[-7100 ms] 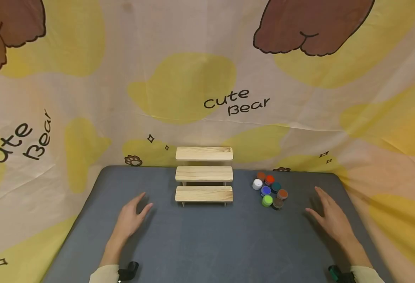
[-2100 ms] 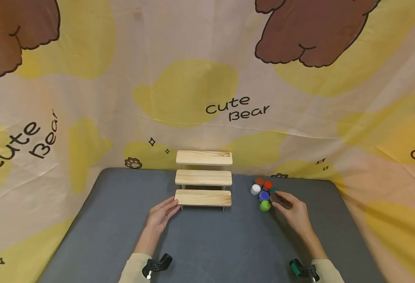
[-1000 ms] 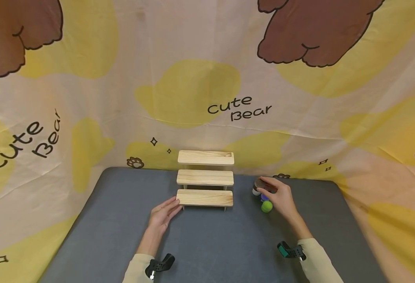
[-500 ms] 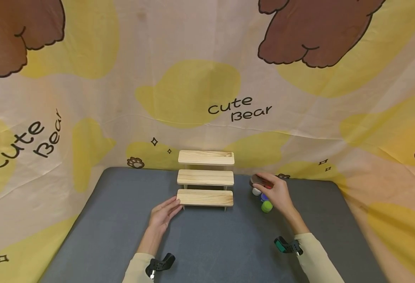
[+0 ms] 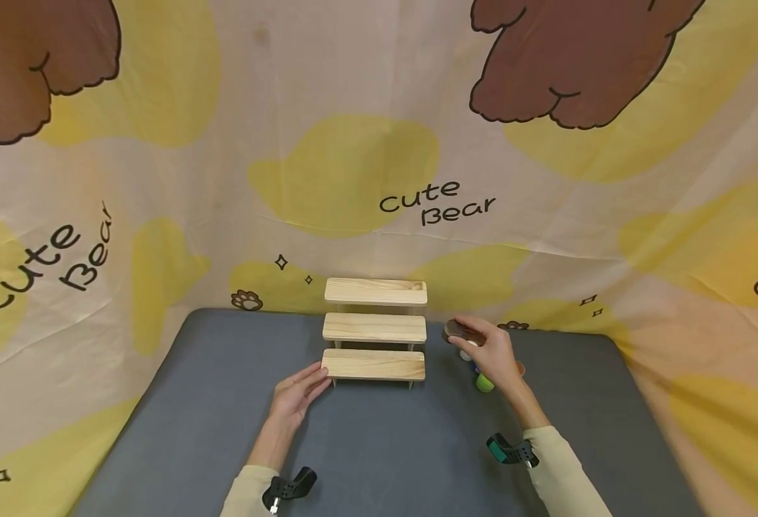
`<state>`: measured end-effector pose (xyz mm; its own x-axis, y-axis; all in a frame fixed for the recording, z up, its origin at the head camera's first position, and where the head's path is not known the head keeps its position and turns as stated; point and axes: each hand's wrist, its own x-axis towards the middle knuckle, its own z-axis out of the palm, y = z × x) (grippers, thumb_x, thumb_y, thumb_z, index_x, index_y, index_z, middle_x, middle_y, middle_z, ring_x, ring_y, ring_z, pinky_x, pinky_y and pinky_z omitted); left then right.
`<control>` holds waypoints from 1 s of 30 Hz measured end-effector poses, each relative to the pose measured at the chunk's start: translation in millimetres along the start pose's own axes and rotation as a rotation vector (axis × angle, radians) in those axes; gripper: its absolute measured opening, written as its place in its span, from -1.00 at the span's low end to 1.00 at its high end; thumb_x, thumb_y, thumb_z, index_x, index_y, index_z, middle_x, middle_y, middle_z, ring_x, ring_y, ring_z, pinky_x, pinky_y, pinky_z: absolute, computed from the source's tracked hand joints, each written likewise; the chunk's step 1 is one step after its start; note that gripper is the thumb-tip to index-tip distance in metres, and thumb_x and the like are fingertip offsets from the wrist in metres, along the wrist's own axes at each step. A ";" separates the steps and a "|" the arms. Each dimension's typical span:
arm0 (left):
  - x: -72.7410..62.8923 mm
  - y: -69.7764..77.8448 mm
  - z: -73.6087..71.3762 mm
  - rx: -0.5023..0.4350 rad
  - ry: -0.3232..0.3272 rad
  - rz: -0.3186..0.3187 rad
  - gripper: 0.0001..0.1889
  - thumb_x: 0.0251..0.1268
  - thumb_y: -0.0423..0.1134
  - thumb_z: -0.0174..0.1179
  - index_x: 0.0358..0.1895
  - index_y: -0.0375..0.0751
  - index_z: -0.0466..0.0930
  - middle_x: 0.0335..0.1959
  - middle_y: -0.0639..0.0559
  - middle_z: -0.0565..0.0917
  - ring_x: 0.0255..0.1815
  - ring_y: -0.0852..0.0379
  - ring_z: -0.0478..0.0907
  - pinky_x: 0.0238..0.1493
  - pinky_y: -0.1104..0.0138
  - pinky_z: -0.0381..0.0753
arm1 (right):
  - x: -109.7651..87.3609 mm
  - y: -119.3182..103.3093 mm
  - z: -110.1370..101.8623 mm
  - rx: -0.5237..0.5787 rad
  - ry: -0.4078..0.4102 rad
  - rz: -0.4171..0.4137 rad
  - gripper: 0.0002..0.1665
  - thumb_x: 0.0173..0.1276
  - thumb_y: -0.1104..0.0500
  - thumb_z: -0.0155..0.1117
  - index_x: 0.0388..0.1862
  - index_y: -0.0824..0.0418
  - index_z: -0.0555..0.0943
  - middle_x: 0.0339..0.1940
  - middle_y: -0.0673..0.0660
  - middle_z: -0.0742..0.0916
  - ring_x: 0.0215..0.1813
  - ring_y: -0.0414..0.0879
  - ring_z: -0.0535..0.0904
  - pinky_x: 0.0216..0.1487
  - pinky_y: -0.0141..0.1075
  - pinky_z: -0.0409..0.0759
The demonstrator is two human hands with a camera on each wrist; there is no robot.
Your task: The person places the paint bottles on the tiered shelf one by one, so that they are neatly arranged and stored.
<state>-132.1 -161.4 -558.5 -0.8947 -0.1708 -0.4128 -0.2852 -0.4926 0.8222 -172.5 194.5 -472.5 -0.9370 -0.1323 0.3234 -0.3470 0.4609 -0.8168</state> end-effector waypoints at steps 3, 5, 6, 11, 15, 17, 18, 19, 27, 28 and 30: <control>-0.6 -0.2 0.7 0.003 -0.002 0.002 -0.48 0.21 -0.58 0.26 0.23 -0.67 0.36 0.06 -0.38 0.61 -0.20 0.07 0.71 0.06 0.21 0.73 | 1.8 -1.0 3.3 -0.006 -0.005 -0.005 -0.48 0.22 0.27 0.45 0.18 0.30 0.61 0.12 0.27 0.66 0.06 0.14 0.64 0.03 -0.17 0.75; -1.1 -1.1 1.0 0.008 -0.006 0.007 -0.49 0.22 -0.58 0.26 0.23 -0.67 0.36 0.08 -0.39 0.59 -0.19 0.07 0.71 0.07 0.20 0.72 | 3.3 -1.1 5.0 -0.020 -0.009 -0.005 -0.48 0.23 0.25 0.45 0.19 0.28 0.61 0.12 0.25 0.67 0.06 0.11 0.64 0.03 -0.22 0.75; -1.1 -1.6 1.4 0.007 -0.003 0.007 -0.49 0.21 -0.58 0.26 0.23 -0.67 0.37 0.08 -0.39 0.59 -0.19 0.07 0.71 0.06 0.20 0.72 | 4.1 -1.3 5.9 -0.021 -0.009 -0.006 -0.48 0.23 0.25 0.45 0.19 0.28 0.61 0.12 0.25 0.67 0.06 0.11 0.64 0.02 -0.23 0.75; -0.9 -3.9 2.8 0.000 -0.001 0.012 -0.49 0.20 -0.60 0.26 0.23 -0.67 0.37 0.15 -0.45 0.53 -0.19 0.06 0.71 0.06 0.20 0.73 | 8.0 -4.2 11.4 0.007 -0.021 -0.016 -0.47 0.24 0.24 0.44 0.20 0.34 0.59 0.13 0.28 0.66 0.10 0.15 0.62 0.06 -0.20 0.74; 0.2 -4.6 3.0 -0.002 -0.008 0.016 -0.48 0.20 -0.59 0.26 0.24 -0.66 0.37 0.22 -0.49 0.45 -0.17 0.06 0.71 0.07 0.21 0.72 | 10.5 -6.1 17.3 0.044 -0.039 -0.019 -0.46 0.25 0.24 0.44 0.20 0.37 0.58 0.14 0.30 0.65 0.12 0.17 0.61 0.11 -0.20 0.71; 0.7 -5.0 2.8 0.002 -0.008 0.014 -0.48 0.21 -0.58 0.26 0.25 -0.65 0.37 0.24 -0.50 0.43 -0.16 0.07 0.71 0.07 0.22 0.72 | 11.7 -7.4 20.4 0.050 -0.048 -0.017 -0.46 0.25 0.23 0.44 0.20 0.37 0.58 0.15 0.29 0.65 0.12 0.15 0.61 0.11 -0.23 0.71; 1.0 -5.4 2.5 0.005 -0.009 0.014 -0.48 0.21 -0.58 0.26 0.25 -0.64 0.37 0.24 -0.50 0.43 -0.15 0.07 0.70 0.08 0.22 0.72 | 12.4 -8.3 21.9 0.052 -0.051 -0.020 -0.46 0.25 0.23 0.44 0.19 0.37 0.58 0.14 0.28 0.65 0.12 0.14 0.61 0.11 -0.25 0.71; 1.3 -5.6 2.5 0.004 -0.004 0.009 -0.48 0.21 -0.58 0.26 0.25 -0.63 0.38 0.25 -0.49 0.43 -0.15 0.07 0.70 0.08 0.23 0.72 | 13.1 -9.1 23.4 0.056 -0.053 -0.022 -0.46 0.25 0.22 0.44 0.19 0.38 0.58 0.14 0.28 0.66 0.11 0.13 0.62 0.10 -0.26 0.71; 2.1 -7.1 2.0 -0.001 0.015 0.013 -0.48 0.20 -0.58 0.27 0.24 -0.62 0.39 0.22 -0.47 0.46 -0.16 0.07 0.71 0.07 0.22 0.72 | 23.3 -18.1 31.2 0.046 -0.062 -0.060 -0.46 0.23 0.21 0.46 0.18 0.34 0.60 0.13 0.26 0.66 0.09 0.13 0.63 0.09 -0.20 0.72; 2.0 -7.0 2.1 -0.004 0.020 0.016 -0.48 0.19 -0.58 0.27 0.24 -0.63 0.39 0.21 -0.47 0.47 -0.16 0.06 0.71 0.06 0.21 0.73 | 25.3 -19.8 31.6 0.051 -0.065 -0.062 -0.46 0.23 0.21 0.46 0.19 0.33 0.60 0.14 0.26 0.66 0.09 0.12 0.63 0.09 -0.19 0.72; 2.2 -7.2 2.2 -0.006 0.027 0.018 -0.48 0.19 -0.58 0.28 0.24 -0.63 0.40 0.20 -0.46 0.48 -0.17 0.06 0.71 0.05 0.21 0.73 | 29.5 -24.0 32.2 0.057 -0.066 -0.068 -0.47 0.23 0.22 0.46 0.19 0.31 0.61 0.14 0.26 0.66 0.09 0.12 0.64 0.09 -0.20 0.72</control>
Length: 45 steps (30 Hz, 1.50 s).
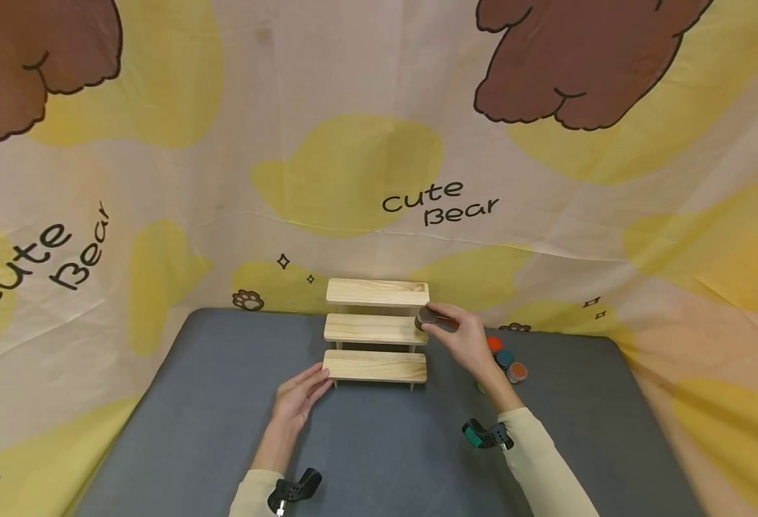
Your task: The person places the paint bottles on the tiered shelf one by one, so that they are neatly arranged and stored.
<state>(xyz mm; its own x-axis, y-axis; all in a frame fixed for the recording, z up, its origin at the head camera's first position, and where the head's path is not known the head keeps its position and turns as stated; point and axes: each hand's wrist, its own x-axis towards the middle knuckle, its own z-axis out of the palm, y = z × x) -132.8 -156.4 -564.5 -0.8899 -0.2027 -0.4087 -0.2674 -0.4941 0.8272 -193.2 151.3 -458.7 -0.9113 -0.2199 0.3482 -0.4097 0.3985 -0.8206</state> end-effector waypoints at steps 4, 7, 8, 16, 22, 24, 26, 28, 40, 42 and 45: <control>-0.2 0.4 0.6 0.005 0.001 -0.002 -0.47 0.18 -0.57 0.29 0.24 -0.61 0.40 0.21 -0.46 0.48 -0.16 0.07 0.71 0.06 0.22 0.73 | 7.7 -7.6 0.6 0.016 -0.005 0.001 -0.47 0.23 0.23 0.45 0.20 0.29 0.60 0.13 0.24 0.66 0.08 0.08 0.64 0.09 -0.21 0.72; -0.1 0.4 0.9 -0.001 0.002 -0.004 -0.47 0.18 -0.57 0.29 0.24 -0.61 0.40 0.21 -0.46 0.47 -0.16 0.07 0.71 0.06 0.21 0.73 | 13.0 -10.1 2.3 0.023 -0.034 -0.009 -0.46 0.24 0.23 0.44 0.21 0.31 0.59 0.13 0.25 0.66 0.09 0.08 0.63 0.12 -0.18 0.71; 0.1 0.2 0.8 -0.004 0.002 -0.007 -0.47 0.19 -0.57 0.29 0.24 -0.61 0.40 0.22 -0.46 0.46 -0.16 0.07 0.71 0.06 0.22 0.73 | 14.6 -10.8 3.2 0.023 -0.043 -0.012 -0.46 0.24 0.23 0.44 0.20 0.31 0.59 0.13 0.25 0.66 0.09 0.09 0.63 0.12 -0.16 0.71; -1.0 0.5 0.4 -0.007 0.004 -0.001 -0.48 0.20 -0.58 0.26 0.25 -0.62 0.38 0.21 -0.45 0.48 -0.16 0.09 0.70 0.06 0.23 0.73 | 27.2 -18.0 11.0 0.003 -0.105 -0.013 -0.47 0.24 0.23 0.44 0.19 0.31 0.60 0.14 0.26 0.66 0.07 0.11 0.65 0.08 -0.10 0.73; -1.4 1.5 -0.4 0.004 0.002 0.003 -0.48 0.20 -0.55 0.29 0.24 -0.61 0.41 0.19 -0.42 0.51 -0.14 0.08 0.70 0.07 0.22 0.72 | 39.3 -23.6 17.3 -0.021 -0.112 -0.006 -0.48 0.23 0.25 0.45 0.18 0.33 0.60 0.13 0.24 0.67 0.07 0.08 0.65 0.06 -0.17 0.74; -1.3 1.7 -0.7 0.001 0.001 0.002 -0.48 0.20 -0.55 0.29 0.23 -0.61 0.41 0.18 -0.42 0.52 -0.14 0.08 0.70 0.07 0.22 0.72 | 42.3 -25.8 19.7 -0.014 -0.118 -0.020 -0.48 0.23 0.27 0.45 0.18 0.36 0.60 0.11 0.24 0.67 0.06 0.08 0.65 0.07 -0.20 0.73; -1.1 1.7 -1.0 -0.004 0.000 0.007 -0.49 0.20 -0.56 0.28 0.23 -0.62 0.41 0.17 -0.42 0.52 -0.15 0.07 0.70 0.07 0.22 0.73 | 44.5 -28.4 22.4 -0.007 -0.126 -0.030 -0.48 0.23 0.28 0.45 0.17 0.37 0.60 0.09 0.24 0.68 0.06 0.06 0.65 0.09 -0.23 0.72; -0.6 0.9 -1.8 -0.013 -0.004 0.009 -0.49 0.20 -0.56 0.27 0.23 -0.63 0.40 0.17 -0.42 0.53 -0.15 0.07 0.70 0.06 0.22 0.73 | 46.4 -30.8 25.4 -0.011 -0.130 -0.043 -0.49 0.23 0.28 0.45 0.16 0.36 0.61 0.08 0.23 0.68 0.05 0.06 0.65 0.09 -0.23 0.72; -1.8 -1.0 -2.8 -0.019 -0.004 0.021 -0.51 0.22 -0.58 0.24 0.23 -0.64 0.39 0.15 -0.43 0.54 -0.16 0.08 0.71 0.06 0.23 0.72 | 64.2 -34.6 50.1 -0.040 -0.192 -0.055 -0.49 0.27 0.26 0.43 0.18 0.39 0.58 0.11 0.26 0.67 0.06 0.08 0.66 0.09 -0.25 0.72; -2.0 -1.2 -2.5 -0.026 0.001 0.019 -0.51 0.21 -0.59 0.25 0.22 -0.64 0.40 0.15 -0.44 0.54 -0.16 0.07 0.71 0.06 0.23 0.73 | 67.0 -36.3 53.4 -0.025 -0.198 -0.036 -0.48 0.27 0.24 0.42 0.19 0.37 0.58 0.10 0.25 0.67 0.06 0.08 0.66 0.09 -0.25 0.72; -2.1 -1.5 -1.8 -0.033 -0.001 0.016 -0.51 0.20 -0.59 0.25 0.22 -0.64 0.40 0.16 -0.44 0.53 -0.15 0.06 0.70 0.07 0.22 0.72 | 71.5 -38.9 58.6 0.013 -0.202 -0.001 -0.48 0.27 0.23 0.43 0.19 0.35 0.59 0.10 0.24 0.67 0.07 0.07 0.65 0.09 -0.25 0.72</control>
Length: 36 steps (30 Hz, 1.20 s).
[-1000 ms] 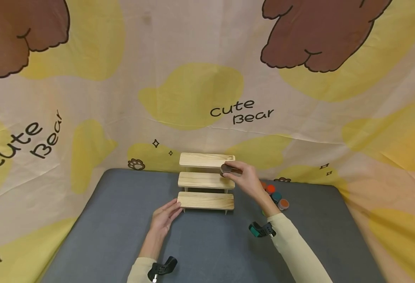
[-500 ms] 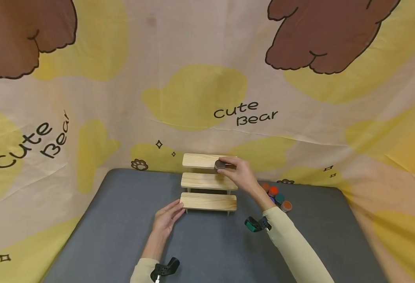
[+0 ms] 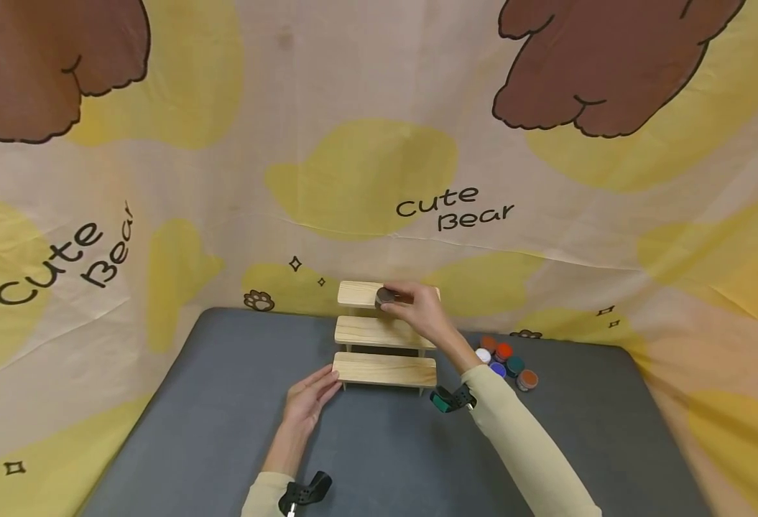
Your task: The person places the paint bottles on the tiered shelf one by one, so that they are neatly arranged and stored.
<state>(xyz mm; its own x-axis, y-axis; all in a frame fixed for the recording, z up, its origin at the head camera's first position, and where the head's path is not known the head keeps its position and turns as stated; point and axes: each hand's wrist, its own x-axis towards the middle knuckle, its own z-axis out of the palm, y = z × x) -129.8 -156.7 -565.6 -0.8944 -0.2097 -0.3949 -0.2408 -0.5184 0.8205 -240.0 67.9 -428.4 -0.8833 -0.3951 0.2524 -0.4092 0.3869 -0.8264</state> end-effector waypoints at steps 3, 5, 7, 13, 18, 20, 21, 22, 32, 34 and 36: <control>0.2 -0.2 0.6 0.004 -0.009 -0.003 -0.50 0.20 -0.58 0.26 0.22 -0.64 0.40 0.16 -0.43 0.53 -0.14 0.05 0.70 0.08 0.22 0.72 | 6.3 0.1 5.3 0.039 0.003 0.020 -0.48 0.25 0.24 0.44 0.19 0.35 0.60 0.09 0.25 0.67 0.06 0.06 0.66 0.07 -0.27 0.73; 0.1 0.1 0.6 0.008 -0.013 -0.004 -0.50 0.20 -0.58 0.27 0.22 -0.64 0.40 0.15 -0.42 0.54 -0.13 0.06 0.70 0.09 0.21 0.71 | 10.8 0.6 9.1 0.054 0.004 0.016 -0.48 0.24 0.26 0.45 0.18 0.37 0.59 0.09 0.27 0.68 0.04 0.07 0.67 0.06 -0.28 0.73; 0.0 0.9 0.4 0.008 -0.006 -0.002 -0.51 0.20 -0.58 0.27 0.21 -0.64 0.41 0.13 -0.41 0.56 -0.14 0.06 0.70 0.08 0.22 0.72 | 15.4 0.5 13.3 0.057 0.006 0.017 -0.47 0.23 0.27 0.45 0.18 0.38 0.59 0.08 0.29 0.69 0.03 0.07 0.68 0.04 -0.30 0.74; -1.0 1.5 -0.5 0.004 0.004 0.003 -0.51 0.20 -0.57 0.27 0.21 -0.64 0.41 0.08 -0.37 0.60 -0.15 0.06 0.70 0.07 0.22 0.72 | 30.0 -1.0 25.9 0.067 0.014 0.054 -0.47 0.24 0.27 0.45 0.19 0.35 0.59 0.07 0.27 0.70 0.04 0.05 0.68 -0.01 -0.34 0.75; -3.1 0.1 0.8 0.018 -0.011 0.006 -0.51 0.21 -0.55 0.28 0.21 -0.63 0.42 0.06 -0.34 0.62 -0.14 0.07 0.70 0.07 0.23 0.72 | 43.1 -6.0 34.9 0.073 0.007 0.031 -0.48 0.22 0.31 0.45 0.17 0.39 0.60 0.05 0.28 0.70 0.03 0.07 0.68 0.01 -0.31 0.75; -3.1 -0.3 1.0 0.017 -0.012 0.012 -0.51 0.21 -0.54 0.28 0.21 -0.64 0.42 0.06 -0.34 0.62 -0.14 0.06 0.70 0.07 0.23 0.72 | 48.4 -7.6 38.7 0.073 0.001 0.017 -0.49 0.23 0.32 0.44 0.17 0.40 0.59 0.04 0.29 0.70 0.02 0.07 0.68 0.02 -0.30 0.74; -2.9 -0.6 1.0 0.014 -0.013 0.014 -0.51 0.21 -0.54 0.28 0.21 -0.65 0.41 0.05 -0.34 0.62 -0.14 0.06 0.70 0.07 0.22 0.72 | 50.8 -7.8 40.7 0.068 -0.001 0.014 -0.49 0.23 0.32 0.44 0.17 0.40 0.59 0.04 0.28 0.71 0.02 0.07 0.68 0.02 -0.30 0.74; -2.7 -0.5 0.7 0.012 -0.013 0.012 -0.51 0.21 -0.54 0.29 0.21 -0.64 0.41 0.05 -0.34 0.62 -0.14 0.06 0.70 0.07 0.22 0.72 | 52.5 -8.0 42.7 0.071 -0.002 0.016 -0.49 0.23 0.33 0.44 0.16 0.41 0.59 0.04 0.29 0.71 0.02 0.07 0.68 0.02 -0.30 0.74; -3.9 -1.0 -1.5 0.010 -0.003 0.016 -0.49 0.18 -0.56 0.29 0.20 -0.66 0.40 0.06 -0.38 0.61 -0.13 0.04 0.70 0.06 0.22 0.72 | 56.0 -5.4 49.8 0.143 -0.025 0.062 -0.46 0.21 0.35 0.44 0.18 0.43 0.57 0.05 0.32 0.70 0.04 0.09 0.68 0.03 -0.30 0.74; -3.5 -1.0 -0.9 0.010 0.004 0.006 -0.50 0.18 -0.56 0.30 0.20 -0.64 0.42 0.06 -0.36 0.61 -0.13 0.05 0.70 0.06 0.24 0.73 | 55.6 -6.7 47.9 0.143 -0.043 0.067 -0.45 0.23 0.34 0.43 0.20 0.43 0.56 0.07 0.33 0.69 0.06 0.09 0.67 0.06 -0.28 0.73; -2.8 -0.6 -0.2 0.015 0.002 0.009 -0.50 0.20 -0.55 0.29 0.21 -0.63 0.42 0.09 -0.38 0.59 -0.12 0.06 0.69 0.07 0.24 0.72 | 54.9 -7.3 44.7 0.137 -0.059 0.061 -0.45 0.24 0.33 0.43 0.21 0.43 0.55 0.10 0.32 0.68 0.09 0.10 0.65 0.09 -0.29 0.71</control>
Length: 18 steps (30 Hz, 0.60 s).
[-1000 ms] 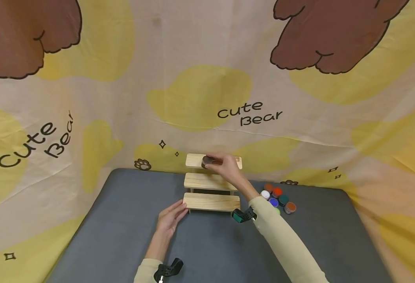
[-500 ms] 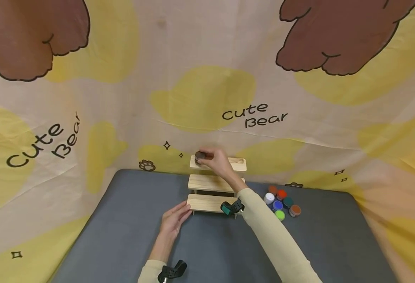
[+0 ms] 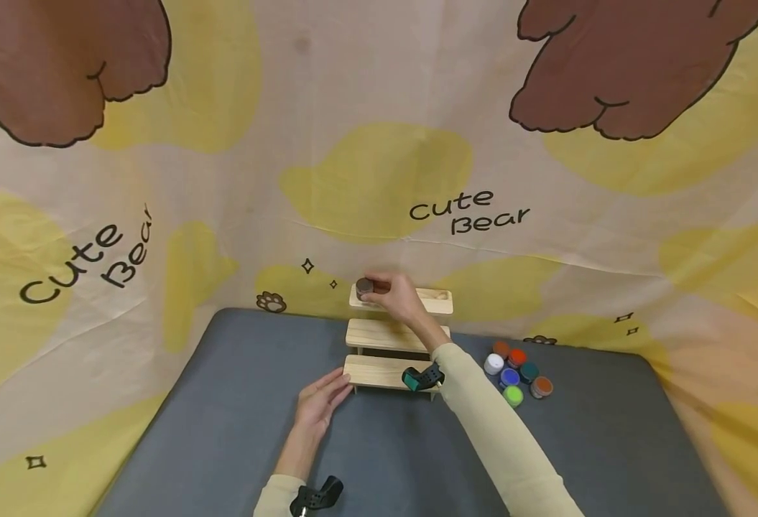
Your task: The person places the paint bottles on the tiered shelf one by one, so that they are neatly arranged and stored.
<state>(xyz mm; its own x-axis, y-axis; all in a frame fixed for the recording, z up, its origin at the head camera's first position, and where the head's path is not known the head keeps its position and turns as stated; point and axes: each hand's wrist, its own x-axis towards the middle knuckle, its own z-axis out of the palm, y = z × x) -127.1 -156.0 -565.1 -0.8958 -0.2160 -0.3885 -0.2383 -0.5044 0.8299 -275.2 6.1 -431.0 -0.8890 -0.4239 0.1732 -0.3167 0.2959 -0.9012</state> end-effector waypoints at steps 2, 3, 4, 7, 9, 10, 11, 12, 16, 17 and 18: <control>-0.3 -1.0 0.1 -0.001 0.004 0.002 -0.51 0.21 -0.54 0.28 0.21 -0.64 0.42 0.12 -0.40 0.57 -0.11 0.06 0.69 0.07 0.25 0.72 | -4.6 -7.6 -4.7 -0.003 -0.023 -0.003 -0.43 0.25 0.34 0.41 0.23 0.46 0.52 0.14 0.34 0.65 0.14 0.13 0.62 0.16 -0.26 0.68; -0.5 -1.0 -0.1 -0.002 0.007 0.004 -0.52 0.22 -0.54 0.27 0.21 -0.64 0.42 0.14 -0.42 0.55 -0.10 0.06 0.69 0.08 0.25 0.72 | -7.9 -14.1 -7.6 -0.011 -0.033 -0.007 -0.43 0.26 0.35 0.40 0.24 0.48 0.50 0.17 0.36 0.63 0.16 0.15 0.60 0.19 -0.24 0.66; -0.4 -0.3 0.2 -0.003 0.008 0.006 -0.52 0.22 -0.54 0.27 0.21 -0.64 0.42 0.15 -0.43 0.54 -0.10 0.05 0.69 0.08 0.25 0.72 | -9.2 -15.7 -11.2 -0.014 -0.037 -0.006 -0.43 0.28 0.33 0.39 0.25 0.47 0.50 0.19 0.35 0.62 0.19 0.14 0.59 0.22 -0.25 0.64; -0.6 1.5 1.0 -0.001 0.004 0.007 -0.52 0.23 -0.55 0.26 0.21 -0.64 0.41 0.17 -0.45 0.51 -0.10 0.05 0.69 0.08 0.25 0.71 | -14.4 -22.6 -22.2 -0.012 -0.023 0.005 -0.43 0.31 0.30 0.37 0.27 0.44 0.49 0.23 0.33 0.60 0.24 0.16 0.55 0.28 -0.19 0.60; -1.0 2.3 1.0 -0.011 -0.002 0.002 -0.51 0.22 -0.56 0.26 0.21 -0.65 0.40 0.17 -0.45 0.51 -0.12 0.06 0.69 0.08 0.24 0.72 | -15.8 -21.3 -27.8 -0.021 -0.005 0.007 -0.46 0.32 0.26 0.37 0.26 0.39 0.52 0.22 0.29 0.62 0.25 0.13 0.55 0.28 -0.18 0.60; -1.1 2.2 0.8 -0.016 -0.004 0.000 -0.51 0.22 -0.57 0.26 0.21 -0.65 0.40 0.17 -0.44 0.52 -0.13 0.06 0.69 0.07 0.24 0.72 | -15.7 -18.0 -30.0 -0.020 0.003 0.008 -0.46 0.32 0.23 0.38 0.25 0.36 0.54 0.21 0.26 0.63 0.25 0.11 0.55 0.27 -0.18 0.61; -1.4 2.0 0.8 -0.021 -0.006 -0.001 -0.51 0.22 -0.57 0.26 0.21 -0.65 0.40 0.16 -0.44 0.52 -0.13 0.07 0.70 0.07 0.24 0.72 | -17.6 -19.5 -32.4 -0.021 0.012 0.001 -0.48 0.32 0.23 0.38 0.24 0.35 0.55 0.20 0.26 0.64 0.24 0.12 0.56 0.27 -0.16 0.61; -1.6 1.9 0.6 -0.022 -0.009 0.000 -0.51 0.22 -0.57 0.25 0.22 -0.66 0.39 0.16 -0.43 0.53 -0.14 0.08 0.70 0.07 0.24 0.72 | -19.3 -20.6 -34.7 -0.030 0.020 -0.006 -0.50 0.33 0.22 0.38 0.22 0.35 0.57 0.18 0.25 0.65 0.23 0.12 0.57 0.26 -0.16 0.62; -2.1 0.8 -0.8 -0.019 -0.026 0.006 -0.50 0.23 -0.58 0.24 0.23 -0.67 0.37 0.17 -0.45 0.52 -0.13 0.07 0.70 0.09 0.23 0.71 | -26.6 -19.1 -43.7 -0.029 0.050 -0.022 -0.55 0.32 0.24 0.38 0.17 0.34 0.61 0.13 0.25 0.68 0.19 0.14 0.59 0.24 -0.13 0.64; -2.1 1.5 -0.6 -0.014 -0.030 0.008 -0.50 0.23 -0.57 0.24 0.23 -0.67 0.37 0.17 -0.45 0.51 -0.12 0.07 0.70 0.09 0.23 0.71 | -28.0 -18.3 -46.6 -0.020 0.063 -0.025 -0.56 0.31 0.26 0.38 0.16 0.35 0.61 0.12 0.26 0.68 0.19 0.15 0.59 0.23 -0.13 0.64; -2.1 2.1 -0.4 -0.007 -0.031 0.010 -0.50 0.23 -0.57 0.25 0.23 -0.66 0.37 0.17 -0.45 0.51 -0.11 0.06 0.70 0.09 0.23 0.71 | -29.5 -17.3 -49.6 -0.011 0.073 -0.029 -0.57 0.31 0.28 0.38 0.15 0.35 0.62 0.12 0.27 0.69 0.18 0.16 0.59 0.23 -0.12 0.64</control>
<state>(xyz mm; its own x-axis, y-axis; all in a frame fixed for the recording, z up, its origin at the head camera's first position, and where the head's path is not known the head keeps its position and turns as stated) -125.6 -157.0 -562.7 -0.9094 -0.1950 -0.3675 -0.2269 -0.5080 0.8309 -259.9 56.0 -400.8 -0.9009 -0.3691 0.2285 -0.3462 0.2934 -0.8911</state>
